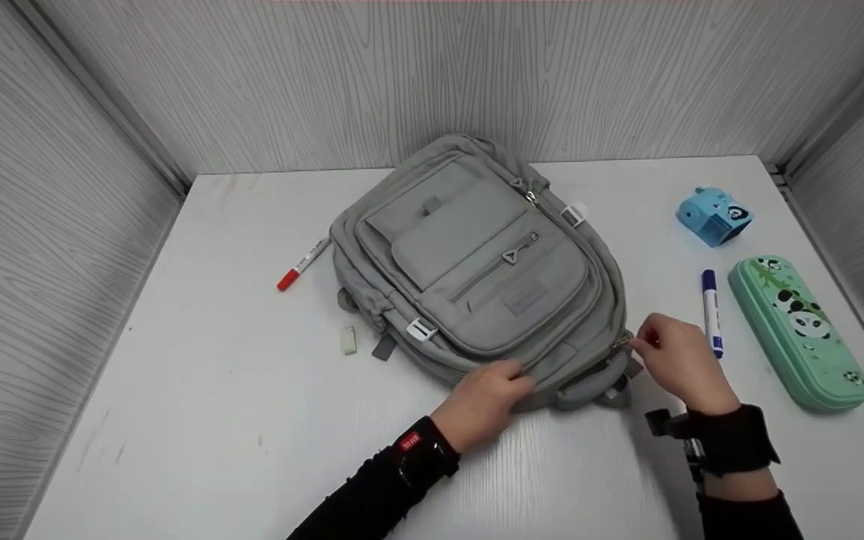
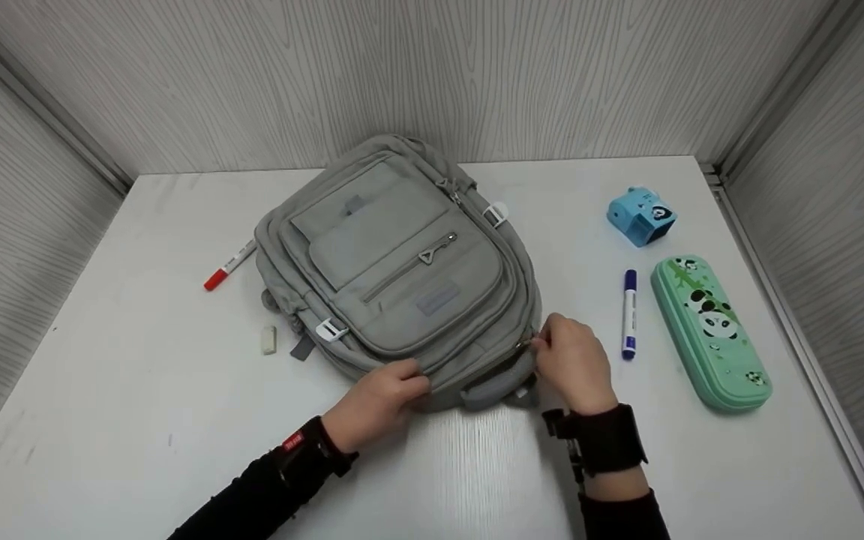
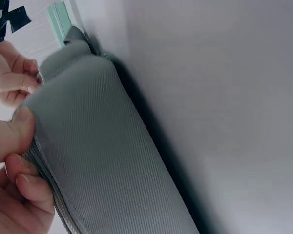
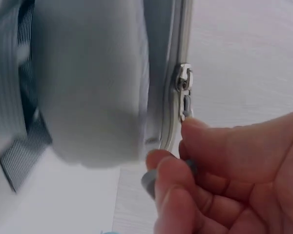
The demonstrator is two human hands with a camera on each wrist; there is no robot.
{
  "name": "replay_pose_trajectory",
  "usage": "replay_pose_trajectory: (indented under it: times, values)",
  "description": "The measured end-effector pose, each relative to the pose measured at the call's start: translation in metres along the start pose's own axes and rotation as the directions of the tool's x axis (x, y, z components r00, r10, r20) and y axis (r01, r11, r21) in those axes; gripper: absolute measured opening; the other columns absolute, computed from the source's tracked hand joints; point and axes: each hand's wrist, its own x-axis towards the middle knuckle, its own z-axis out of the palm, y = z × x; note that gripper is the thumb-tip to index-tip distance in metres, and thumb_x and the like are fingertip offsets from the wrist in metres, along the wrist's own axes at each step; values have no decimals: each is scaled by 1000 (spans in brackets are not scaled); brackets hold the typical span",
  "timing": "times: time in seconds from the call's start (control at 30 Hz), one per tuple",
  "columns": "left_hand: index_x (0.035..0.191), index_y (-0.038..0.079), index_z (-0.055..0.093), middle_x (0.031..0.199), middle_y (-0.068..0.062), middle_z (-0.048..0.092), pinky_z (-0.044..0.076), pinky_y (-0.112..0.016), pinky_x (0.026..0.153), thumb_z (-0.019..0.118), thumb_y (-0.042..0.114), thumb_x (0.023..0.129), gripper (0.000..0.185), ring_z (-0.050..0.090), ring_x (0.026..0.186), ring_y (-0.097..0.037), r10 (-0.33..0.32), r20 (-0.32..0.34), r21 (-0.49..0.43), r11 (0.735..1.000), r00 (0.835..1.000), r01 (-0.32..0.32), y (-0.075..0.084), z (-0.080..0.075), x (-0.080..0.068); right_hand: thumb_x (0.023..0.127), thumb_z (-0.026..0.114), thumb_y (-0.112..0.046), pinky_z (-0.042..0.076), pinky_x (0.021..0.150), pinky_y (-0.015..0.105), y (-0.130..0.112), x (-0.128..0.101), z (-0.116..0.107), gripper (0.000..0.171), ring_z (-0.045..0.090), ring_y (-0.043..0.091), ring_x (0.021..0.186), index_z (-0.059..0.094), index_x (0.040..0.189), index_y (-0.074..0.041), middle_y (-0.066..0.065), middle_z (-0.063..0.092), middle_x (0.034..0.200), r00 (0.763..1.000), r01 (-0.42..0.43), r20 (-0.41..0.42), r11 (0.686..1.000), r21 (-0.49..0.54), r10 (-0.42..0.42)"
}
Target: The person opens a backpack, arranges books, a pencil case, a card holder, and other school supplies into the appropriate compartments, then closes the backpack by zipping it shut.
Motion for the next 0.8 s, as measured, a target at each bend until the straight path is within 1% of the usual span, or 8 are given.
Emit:
replay_pose_trajectory:
  times: [0.1, 0.2, 0.33, 0.4, 0.47, 0.6, 0.73, 0.8]
  values:
    - [87, 11, 64, 81, -1, 53, 50, -26, 67, 67, -7, 72, 24, 54, 72, -13, 23, -8, -9, 1000, 1000, -23, -9, -5, -9, 93, 62, -6, 34, 55, 28, 5, 4, -2, 14, 47, 18, 64, 59, 82, 2, 13, 58, 72, 1000, -9, -27, 1000, -5, 9]
    - [84, 11, 63, 79, -1, 52, 49, -26, 65, 67, -7, 73, 21, 52, 69, -14, 25, -12, -12, 1000, 1000, -25, -17, -10, -16, 93, 62, -6, 35, 55, 28, 9, 7, -3, 14, 48, 19, 64, 60, 83, 3, 14, 58, 73, 999, -11, -33, 1000, -4, 11]
    - [80, 12, 60, 78, 0, 49, 46, -24, 60, 64, -9, 74, 22, 47, 67, -12, 16, -12, 10, 1000, 1000, -16, -24, -16, -21, 93, 62, -6, 36, 56, 30, 12, 12, -6, 14, 49, 21, 64, 60, 83, 4, 15, 59, 73, 999, -22, -47, 1000, -10, 22]
    - [79, 12, 58, 77, 0, 48, 45, -23, 59, 62, -10, 71, 24, 44, 66, -11, 14, -15, 23, 1000, 1000, -14, -26, -19, -22, 92, 62, -6, 36, 57, 31, 13, 14, -8, 14, 49, 21, 64, 61, 83, 4, 16, 59, 73, 998, -34, -51, 999, -11, 34]
    - [78, 11, 57, 76, 0, 47, 44, -22, 58, 60, -13, 69, 26, 42, 65, -11, 7, -19, 32, 999, 1000, -7, -28, -22, -24, 93, 62, -7, 36, 57, 31, 15, 15, -8, 15, 49, 21, 65, 61, 83, 4, 15, 59, 73, 998, -47, -46, 999, -7, 46]
    - [79, 11, 58, 76, 0, 46, 44, -22, 58, 62, -13, 67, 28, 42, 66, -10, -19, -41, 53, 998, 999, 21, -34, -26, -29, 93, 62, -8, 37, 56, 30, 17, 14, -6, 15, 49, 20, 65, 61, 84, 4, 13, 58, 72, 997, -69, -18, 998, 9, 70]
    - [79, 10, 58, 76, -1, 45, 44, -25, 59, 61, -14, 69, 26, 41, 65, -12, -41, -80, 86, 995, 996, 48, -44, -28, -36, 94, 61, -8, 38, 55, 29, 15, 9, -1, 15, 49, 19, 65, 61, 85, 4, 11, 57, 72, 997, -81, -3, 996, 22, 81]
    - [78, 10, 57, 76, -2, 46, 45, -27, 59, 60, -14, 72, 25, 43, 65, -13, -59, -95, 100, 993, 994, 68, -49, -30, -40, 94, 61, -8, 38, 55, 29, 12, 6, 2, 14, 49, 19, 65, 61, 85, 3, 11, 57, 73, 997, -76, -5, 997, 25, 76]
